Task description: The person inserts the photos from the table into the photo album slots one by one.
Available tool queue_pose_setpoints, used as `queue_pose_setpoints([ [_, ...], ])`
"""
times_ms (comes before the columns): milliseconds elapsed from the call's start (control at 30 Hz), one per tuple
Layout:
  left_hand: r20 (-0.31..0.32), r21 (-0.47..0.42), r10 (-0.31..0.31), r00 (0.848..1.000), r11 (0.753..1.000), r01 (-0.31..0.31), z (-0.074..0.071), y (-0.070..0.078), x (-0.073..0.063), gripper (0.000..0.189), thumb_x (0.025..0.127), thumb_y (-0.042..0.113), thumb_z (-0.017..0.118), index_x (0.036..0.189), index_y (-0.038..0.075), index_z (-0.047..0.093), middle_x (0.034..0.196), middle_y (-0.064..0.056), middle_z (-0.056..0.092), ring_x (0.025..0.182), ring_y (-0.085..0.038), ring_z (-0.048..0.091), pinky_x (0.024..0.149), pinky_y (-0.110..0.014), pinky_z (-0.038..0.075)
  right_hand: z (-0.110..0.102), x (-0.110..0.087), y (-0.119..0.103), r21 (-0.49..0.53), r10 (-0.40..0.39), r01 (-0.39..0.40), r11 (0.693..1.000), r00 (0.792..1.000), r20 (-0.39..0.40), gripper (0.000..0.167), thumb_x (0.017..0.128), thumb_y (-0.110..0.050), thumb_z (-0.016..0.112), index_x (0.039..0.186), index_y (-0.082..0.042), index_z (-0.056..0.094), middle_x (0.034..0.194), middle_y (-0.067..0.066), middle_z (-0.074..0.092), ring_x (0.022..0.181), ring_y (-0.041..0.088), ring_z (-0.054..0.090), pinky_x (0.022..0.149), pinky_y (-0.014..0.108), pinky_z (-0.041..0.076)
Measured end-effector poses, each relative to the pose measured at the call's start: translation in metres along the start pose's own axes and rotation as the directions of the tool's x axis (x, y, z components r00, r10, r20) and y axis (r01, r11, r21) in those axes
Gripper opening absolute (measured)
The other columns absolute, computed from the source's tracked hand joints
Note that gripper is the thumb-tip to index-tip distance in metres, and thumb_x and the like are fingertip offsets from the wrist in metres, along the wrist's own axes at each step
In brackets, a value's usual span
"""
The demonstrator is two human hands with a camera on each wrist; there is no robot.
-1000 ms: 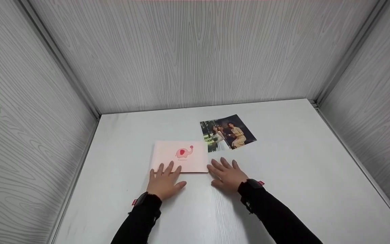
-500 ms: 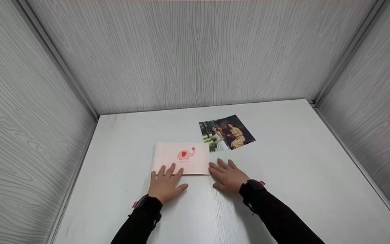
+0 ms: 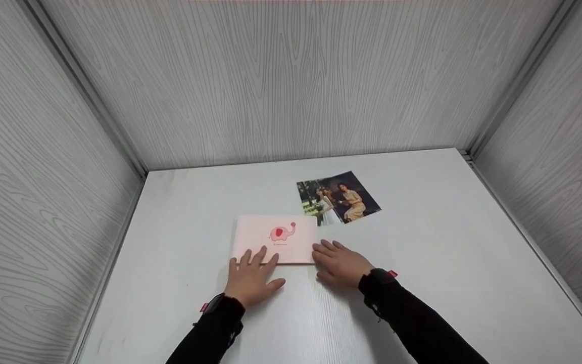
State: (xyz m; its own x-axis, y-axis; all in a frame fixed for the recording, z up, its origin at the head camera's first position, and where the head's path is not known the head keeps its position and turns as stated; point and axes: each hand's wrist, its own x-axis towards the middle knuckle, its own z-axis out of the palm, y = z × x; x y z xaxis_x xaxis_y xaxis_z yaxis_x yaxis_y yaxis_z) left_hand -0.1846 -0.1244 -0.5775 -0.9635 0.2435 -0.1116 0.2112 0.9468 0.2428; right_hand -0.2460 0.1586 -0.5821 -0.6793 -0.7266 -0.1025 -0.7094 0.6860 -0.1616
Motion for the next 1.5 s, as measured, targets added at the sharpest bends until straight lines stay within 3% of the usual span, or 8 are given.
queue_pose_setpoints([
  [267,0.019,-0.044,0.063,0.998,0.997,-0.063,0.002,0.011,-0.002,0.069,0.097,0.062,0.054,0.154,0.023,0.048,0.164,-0.012,0.035,0.15,-0.046,0.027,0.116,-0.073,0.017,0.0,0.0,-0.001,0.044,-0.022,0.023,0.999,0.999,-0.035,0.061,0.105,-0.041,0.055,0.156,-0.01,0.044,0.162,0.01,0.039,0.152,0.029,0.033,0.124,0.046,0.026],
  [567,0.029,-0.021,0.121,0.992,0.993,-0.12,0.006,0.022,-0.004,0.069,0.096,0.063,0.054,0.155,0.026,0.048,0.163,-0.011,0.037,0.148,-0.045,0.031,0.115,-0.07,0.021,-0.006,-0.006,-0.001,0.062,-0.027,0.032,0.998,0.996,-0.082,0.052,0.105,-0.03,0.056,0.151,-0.006,0.049,0.158,0.017,0.043,0.148,0.038,0.037,0.121,0.055,0.029],
  [900,-0.02,0.038,0.215,0.976,0.976,-0.215,0.015,0.033,-0.007,0.07,0.094,0.065,0.055,0.153,0.027,0.05,0.158,-0.011,0.042,0.139,-0.044,0.039,0.111,-0.068,0.027,-0.006,-0.011,0.007,0.062,-0.005,0.012,0.998,0.993,-0.118,0.051,0.105,-0.026,0.055,0.152,-0.004,0.048,0.159,0.019,0.042,0.147,0.043,0.036,0.119,0.059,0.03],
  [1233,-0.032,0.049,0.263,0.964,0.964,-0.261,0.021,0.04,-0.011,0.074,0.091,0.066,0.058,0.154,0.029,0.048,0.159,-0.009,0.042,0.137,-0.042,0.041,0.112,-0.066,0.028,-0.006,-0.014,0.011,0.081,0.008,0.003,0.997,0.991,-0.135,0.051,0.104,-0.023,0.056,0.151,-0.003,0.049,0.159,0.021,0.041,0.147,0.043,0.035,0.12,0.056,0.03],
  [1333,-0.051,0.099,0.291,0.955,0.953,-0.285,0.022,0.04,-0.011,0.073,0.091,0.066,0.057,0.154,0.029,0.047,0.157,-0.005,0.044,0.134,-0.04,0.044,0.109,-0.063,0.032,-0.003,-0.016,0.013,0.067,-0.006,0.017,0.998,0.987,-0.159,0.051,0.104,-0.023,0.058,0.15,-0.003,0.051,0.157,0.022,0.043,0.146,0.044,0.038,0.119,0.054,0.033],
  [1500,-0.105,0.153,0.281,0.954,0.952,-0.263,0.02,0.035,-0.006,0.074,0.092,0.058,0.064,0.156,0.027,0.045,0.162,-0.009,0.038,0.143,-0.04,0.038,0.113,-0.06,0.033,0.002,-0.018,0.016,0.058,-0.019,0.03,0.998,0.985,-0.173,0.052,0.104,-0.025,0.058,0.15,-0.004,0.051,0.157,0.021,0.044,0.146,0.042,0.038,0.119,0.052,0.034],
])
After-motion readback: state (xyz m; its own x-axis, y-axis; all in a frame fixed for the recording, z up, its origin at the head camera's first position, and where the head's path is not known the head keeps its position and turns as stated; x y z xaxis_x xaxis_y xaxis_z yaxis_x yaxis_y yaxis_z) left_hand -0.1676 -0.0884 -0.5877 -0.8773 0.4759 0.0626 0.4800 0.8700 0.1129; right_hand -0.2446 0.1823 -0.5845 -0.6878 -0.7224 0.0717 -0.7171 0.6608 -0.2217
